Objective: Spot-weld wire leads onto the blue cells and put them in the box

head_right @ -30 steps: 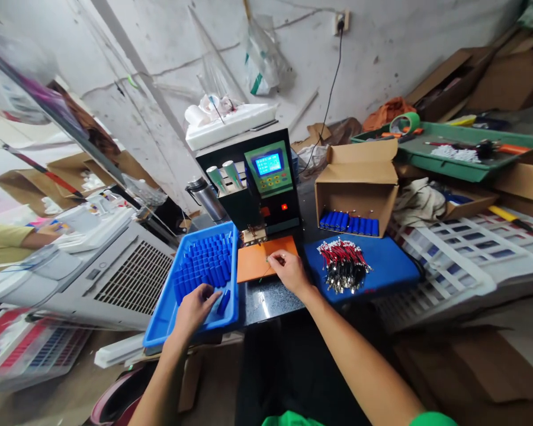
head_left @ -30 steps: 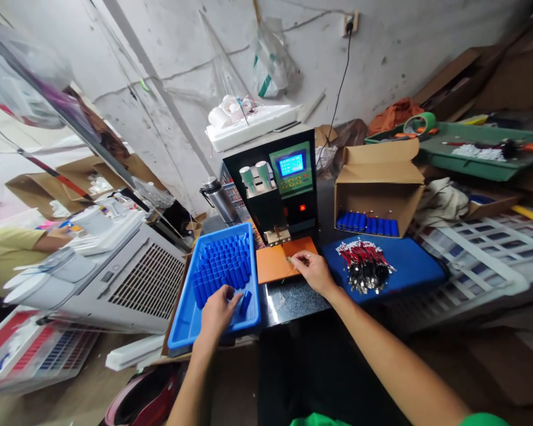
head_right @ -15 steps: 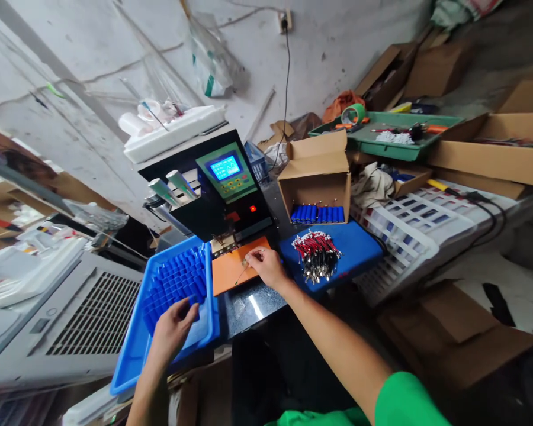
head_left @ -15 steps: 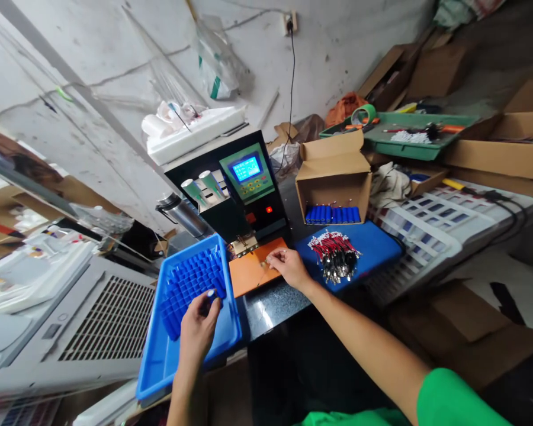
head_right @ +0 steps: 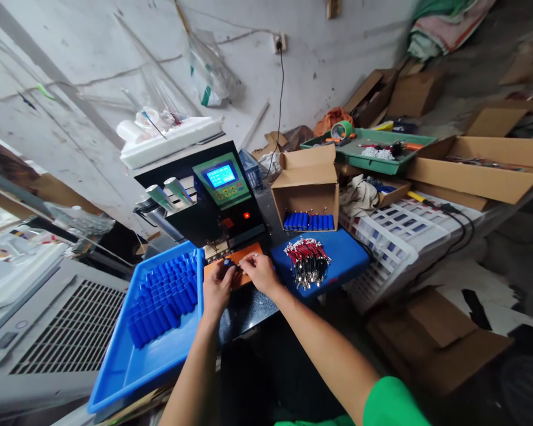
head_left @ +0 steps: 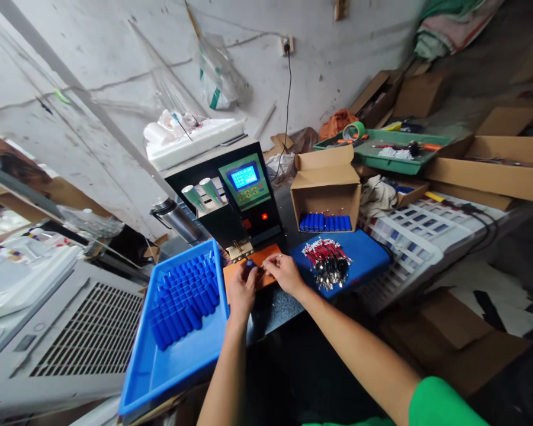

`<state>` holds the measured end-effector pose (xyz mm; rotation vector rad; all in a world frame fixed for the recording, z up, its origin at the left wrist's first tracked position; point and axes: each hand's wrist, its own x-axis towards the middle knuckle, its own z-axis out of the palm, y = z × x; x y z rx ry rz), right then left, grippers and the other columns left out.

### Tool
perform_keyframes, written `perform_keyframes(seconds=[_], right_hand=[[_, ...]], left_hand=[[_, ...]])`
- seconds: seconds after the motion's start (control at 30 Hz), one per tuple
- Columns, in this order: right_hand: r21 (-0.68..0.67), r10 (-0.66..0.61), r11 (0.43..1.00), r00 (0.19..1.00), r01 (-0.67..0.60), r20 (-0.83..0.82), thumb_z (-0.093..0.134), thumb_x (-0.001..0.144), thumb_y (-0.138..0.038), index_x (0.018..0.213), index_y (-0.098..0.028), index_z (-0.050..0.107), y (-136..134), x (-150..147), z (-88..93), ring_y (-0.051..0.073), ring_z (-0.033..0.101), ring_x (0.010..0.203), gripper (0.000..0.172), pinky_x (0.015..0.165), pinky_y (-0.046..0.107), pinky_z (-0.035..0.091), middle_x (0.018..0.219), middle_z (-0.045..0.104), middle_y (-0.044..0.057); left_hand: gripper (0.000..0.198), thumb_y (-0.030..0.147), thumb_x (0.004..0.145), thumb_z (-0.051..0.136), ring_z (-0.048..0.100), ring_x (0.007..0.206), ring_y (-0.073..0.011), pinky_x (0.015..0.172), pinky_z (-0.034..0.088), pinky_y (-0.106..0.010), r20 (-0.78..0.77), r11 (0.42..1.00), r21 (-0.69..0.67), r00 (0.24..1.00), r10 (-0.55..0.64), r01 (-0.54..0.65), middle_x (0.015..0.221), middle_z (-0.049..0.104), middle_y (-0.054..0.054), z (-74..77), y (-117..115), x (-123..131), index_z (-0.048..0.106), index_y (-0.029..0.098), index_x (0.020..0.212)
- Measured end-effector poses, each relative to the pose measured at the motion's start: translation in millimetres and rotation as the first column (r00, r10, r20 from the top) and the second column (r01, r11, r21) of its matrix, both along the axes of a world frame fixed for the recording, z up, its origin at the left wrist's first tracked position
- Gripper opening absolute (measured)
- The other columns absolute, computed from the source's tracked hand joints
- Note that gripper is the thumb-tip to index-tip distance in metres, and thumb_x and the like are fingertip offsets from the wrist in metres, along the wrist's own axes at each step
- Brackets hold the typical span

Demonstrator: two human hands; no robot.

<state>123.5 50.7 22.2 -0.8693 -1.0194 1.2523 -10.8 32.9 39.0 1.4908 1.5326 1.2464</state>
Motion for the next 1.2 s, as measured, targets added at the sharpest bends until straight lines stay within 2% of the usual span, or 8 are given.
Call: perform_keyframes(seconds=[0.23,0.43,0.73,1.2], right_hand=[[-0.022,-0.001,1.0,1.0,0.001,-0.001,0.071,0.072,-0.041,0.075,-0.018,0.064,6.6,-3.5,3.3,0.016,0.064,0.059,0.024,0.06,0.028,0.054,0.065,0.067,0.001],[0.05,-0.052,0.998,0.992,0.046,0.114,0.069,0.073,-0.036,0.075,-0.017,0.066,16.9,-11.0,8.3,0.019,0.066,0.07,0.019,0.069,0.03,0.053,0.073,0.071,0.004],[0.124,-0.053,0.992,0.933,0.009,0.356,0.063,0.082,-0.033,0.075,-0.018,0.07,23.9,-22.0,9.0,0.021,0.067,0.075,0.019,0.073,0.031,0.051,0.079,0.074,0.006],[0.112,-0.093,0.992,0.896,0.049,0.434,0.063,0.083,-0.03,0.081,-0.021,0.071,18.2,-24.5,11.9,0.023,0.071,0.082,0.012,0.076,0.032,0.055,0.086,0.077,0.006]], left_hand=[[0.039,0.045,0.085,0.057,0.068,0.085,-0.0211,0.079,0.052,-0.033,-0.214,0.994,0.058,0.971,0.102,-0.092,0.094,0.073,-0.007,-9.6,-2.9,1.0,0.064,0.017,0.112],[0.039,0.043,0.086,0.057,0.069,0.092,-0.0239,0.083,0.052,-0.036,-0.206,0.991,0.082,0.971,0.117,-0.102,0.101,0.074,-0.008,-12.3,-3.8,0.0,0.064,0.018,0.114],[0.04,0.035,0.087,0.056,0.069,0.103,-0.0247,0.094,0.052,-0.039,-0.189,0.979,0.168,0.971,0.149,-0.117,0.114,0.072,-0.009,-21.2,-3.1,-3.2,0.062,0.019,0.123],[0.039,0.031,0.088,0.056,0.068,0.102,-0.0243,0.093,0.052,-0.04,-0.196,0.975,0.188,0.969,0.152,-0.115,0.113,0.072,-0.01,-24.2,-0.7,-3.8,0.063,0.019,0.124]])
